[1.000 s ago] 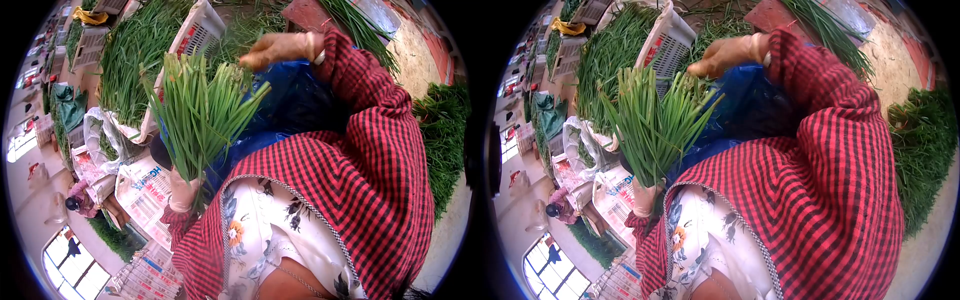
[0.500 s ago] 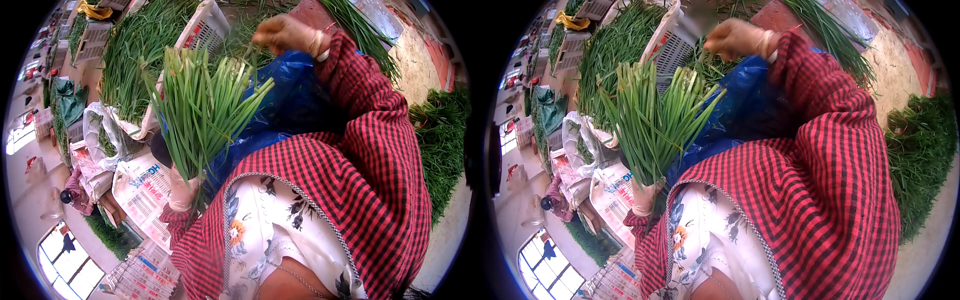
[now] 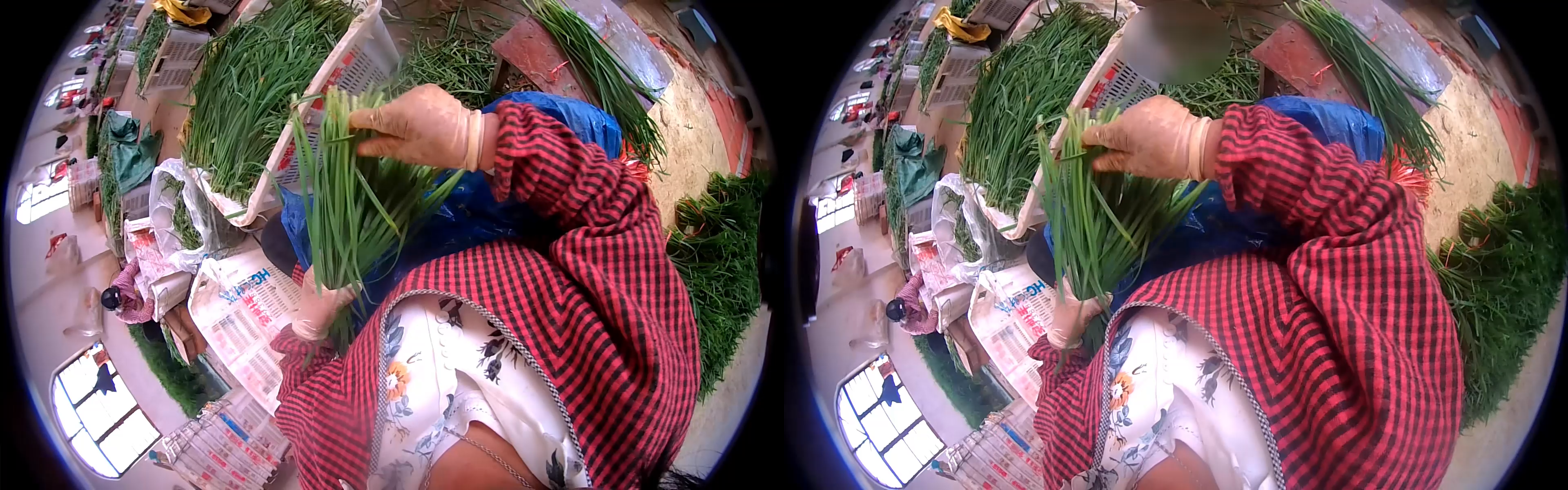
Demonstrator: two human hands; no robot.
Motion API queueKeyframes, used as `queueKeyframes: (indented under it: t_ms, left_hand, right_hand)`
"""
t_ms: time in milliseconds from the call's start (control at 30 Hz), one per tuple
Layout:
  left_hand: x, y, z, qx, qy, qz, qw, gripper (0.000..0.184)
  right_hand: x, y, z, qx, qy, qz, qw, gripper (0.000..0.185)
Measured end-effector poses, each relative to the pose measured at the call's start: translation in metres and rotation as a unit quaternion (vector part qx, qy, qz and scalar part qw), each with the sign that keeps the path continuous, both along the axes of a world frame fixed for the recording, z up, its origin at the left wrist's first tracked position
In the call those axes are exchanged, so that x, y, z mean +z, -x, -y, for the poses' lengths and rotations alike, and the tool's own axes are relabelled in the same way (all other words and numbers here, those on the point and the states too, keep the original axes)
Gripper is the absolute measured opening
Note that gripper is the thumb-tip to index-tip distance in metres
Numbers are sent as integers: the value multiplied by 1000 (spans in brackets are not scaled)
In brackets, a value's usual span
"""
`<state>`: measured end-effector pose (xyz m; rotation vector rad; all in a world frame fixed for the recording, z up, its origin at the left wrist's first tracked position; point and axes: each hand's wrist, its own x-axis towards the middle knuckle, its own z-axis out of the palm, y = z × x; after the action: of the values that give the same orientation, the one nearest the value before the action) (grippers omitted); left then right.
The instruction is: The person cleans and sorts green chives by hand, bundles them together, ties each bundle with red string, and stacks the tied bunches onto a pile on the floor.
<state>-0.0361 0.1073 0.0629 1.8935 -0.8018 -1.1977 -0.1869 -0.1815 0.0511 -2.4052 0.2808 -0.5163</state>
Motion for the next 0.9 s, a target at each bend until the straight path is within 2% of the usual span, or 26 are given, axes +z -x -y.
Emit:
queueKeyframes:
  t_ms: [33,67,100,167,200,267,300,333,400,433,500,567,600,667,700,800,867,900]
  left_hand:
    - [-3,-1,-2,-49,5,54,997,31]
    - [-5,-2,-4,-98,9,107,989,34]
    - [-5,-1,-6,-96,9,107,990,34]
    - [-3,1,-8,-17,-19,12,1000,38]
    - [0,2,-8,-17,-19,10,1000,38]
    - [5,6,-8,33,4,-14,999,37]
    - [1,3,-12,33,4,-15,999,37]
    - [-5,-5,-16,-47,19,65,997,35]
    - [-12,-12,-16,-132,35,144,980,33]
    - [-14,-13,-14,-151,62,164,973,31]
    - [-21,-16,-15,-169,88,186,964,29]
    - [-23,-16,-19,-100,4,85,991,29]
    - [-20,-14,-19,-75,-25,53,995,29]
    - [1,-2,-4,-149,47,147,977,31]
    - [4,0,-3,-148,46,147,977,31]
    - [4,-1,-5,-90,29,84,992,30]
    - [-6,-8,-9,-128,8,114,985,30]
    - [-7,-10,-9,-141,1,124,982,30]
  right_hand:
    - [-1,-4,4,34,-167,1,985,43]
    - [-3,-8,7,66,-330,1,942,35]
    - [-2,-6,10,34,-430,19,902,23]
    - [-10,3,26,22,-433,76,898,24]
    - [-18,6,39,20,-442,100,891,25]
    - [-23,18,67,-76,-404,123,903,26]
    - [-24,20,81,-109,-342,74,931,37]
    - [-30,22,80,-111,-341,75,931,37]
    - [-33,21,69,-108,-167,56,978,56]
    - [-24,11,63,-35,-242,55,968,73]
    - [-13,4,53,36,-251,15,967,52]
    - [-18,-1,43,77,-315,38,945,31]
    - [-15,-1,44,79,-316,39,945,31]
    - [-9,2,47,80,-219,-1,973,24]
    - [-9,5,45,81,-233,13,969,18]
    - [-12,14,51,83,-224,8,971,16]
    - [-17,19,67,44,-160,37,986,14]
    - [-20,23,85,-13,-101,28,994,16]
